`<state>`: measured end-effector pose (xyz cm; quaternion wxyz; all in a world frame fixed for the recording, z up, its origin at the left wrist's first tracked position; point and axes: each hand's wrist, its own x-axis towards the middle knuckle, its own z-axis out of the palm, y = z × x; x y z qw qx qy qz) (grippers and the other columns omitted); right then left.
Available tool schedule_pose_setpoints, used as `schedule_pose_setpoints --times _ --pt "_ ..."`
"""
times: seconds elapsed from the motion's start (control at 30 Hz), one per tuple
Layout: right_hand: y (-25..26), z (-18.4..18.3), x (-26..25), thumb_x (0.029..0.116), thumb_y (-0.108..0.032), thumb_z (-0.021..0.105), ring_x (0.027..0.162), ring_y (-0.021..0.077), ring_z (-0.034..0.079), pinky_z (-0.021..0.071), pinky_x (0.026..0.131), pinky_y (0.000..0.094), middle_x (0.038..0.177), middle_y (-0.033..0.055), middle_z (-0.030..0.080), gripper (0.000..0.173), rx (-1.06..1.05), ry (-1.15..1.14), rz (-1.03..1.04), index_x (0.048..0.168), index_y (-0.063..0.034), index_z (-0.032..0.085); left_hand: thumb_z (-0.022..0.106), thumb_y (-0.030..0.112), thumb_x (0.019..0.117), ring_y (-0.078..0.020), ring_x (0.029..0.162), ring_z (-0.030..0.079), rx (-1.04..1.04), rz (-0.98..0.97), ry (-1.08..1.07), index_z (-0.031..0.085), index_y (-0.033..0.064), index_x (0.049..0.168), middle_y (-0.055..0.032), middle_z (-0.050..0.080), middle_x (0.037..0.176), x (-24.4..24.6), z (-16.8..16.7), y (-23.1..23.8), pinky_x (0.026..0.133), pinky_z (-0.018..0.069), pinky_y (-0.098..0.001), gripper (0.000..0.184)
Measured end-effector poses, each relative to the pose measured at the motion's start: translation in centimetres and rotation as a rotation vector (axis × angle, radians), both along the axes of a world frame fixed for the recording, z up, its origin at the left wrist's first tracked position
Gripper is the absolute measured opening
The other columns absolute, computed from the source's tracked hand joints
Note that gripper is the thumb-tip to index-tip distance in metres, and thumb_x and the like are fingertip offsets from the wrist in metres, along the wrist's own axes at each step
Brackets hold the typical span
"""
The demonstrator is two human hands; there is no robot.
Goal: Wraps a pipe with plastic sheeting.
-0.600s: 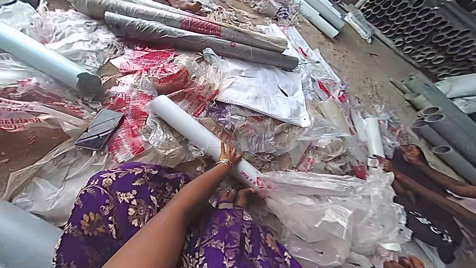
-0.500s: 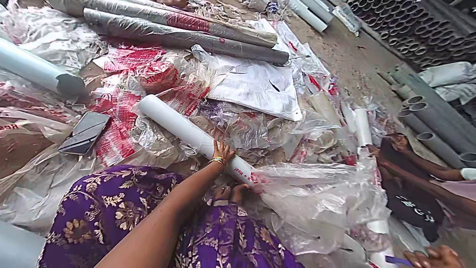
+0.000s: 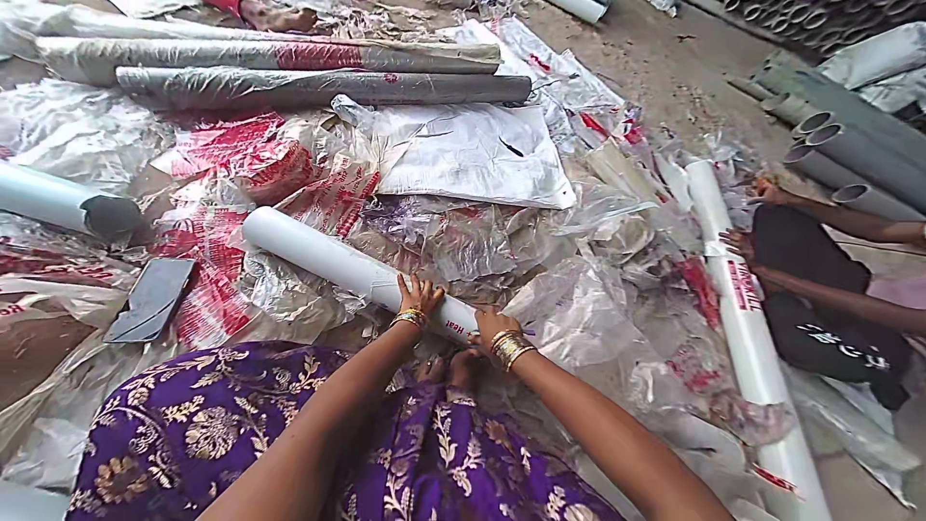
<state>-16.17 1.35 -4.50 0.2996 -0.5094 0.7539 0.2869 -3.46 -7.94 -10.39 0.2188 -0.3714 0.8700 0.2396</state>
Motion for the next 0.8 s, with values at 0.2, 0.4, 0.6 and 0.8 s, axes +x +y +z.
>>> schedule_pose_setpoints --times 0.2,0.4,0.6,0.8 --pt "0.9 0.1 -0.6 0.1094 -0.024 0.045 0.126 0.0452 0.061 0.049 0.097 0.0641 0.136 0.0272 0.062 0.038 0.023 0.05 -0.031 0.133 0.0003 0.063 0.051 -0.007 0.0995 -0.0609 0.152 0.01 0.021 -0.028 -0.055 0.033 0.0186 0.162 -0.0251 0.027 0.167 -0.8 0.9 -0.6 0.111 0.0062 -0.0861 0.07" --pt "2.5 1.4 -1.8 0.1115 -0.032 0.039 0.13 0.0418 0.059 0.0476 0.101 0.0616 0.137 0.0249 0.063 0.044 -0.02 -0.009 -0.095 0.131 -0.0022 0.065 0.055 -0.009 0.0957 -0.0599 0.153 0.01 -0.009 -0.017 -0.064 0.033 0.0234 0.162 -0.021 0.026 0.169 -0.8 0.2 -0.6 0.11 0.0066 -0.0872 0.077" --pt "5.1 3.4 -3.0 0.112 -0.038 0.037 0.126 0.0423 0.062 0.0487 0.099 0.0614 0.132 0.0252 0.066 0.048 -0.033 0.016 -0.209 0.128 -0.002 0.065 0.048 -0.008 0.1003 -0.0622 0.152 0.007 0.004 -0.029 -0.054 0.031 0.0235 0.163 -0.0216 0.021 0.17 -1.5 0.4 -0.2 0.109 0.0061 -0.088 0.072" --pt "7.3 6.4 -3.4 0.1115 -0.04 0.04 0.123 0.0429 0.063 0.0485 0.097 0.062 0.126 0.0259 0.068 0.048 -0.034 0.038 -0.231 0.121 -0.0012 0.068 0.045 -0.009 0.1016 -0.0601 0.153 -0.005 -0.07 -0.013 -0.037 0.018 0.0184 0.167 -0.0189 0.003 0.174 -1.5 -0.7 2.1 0.103 0.0085 -0.0909 0.076"
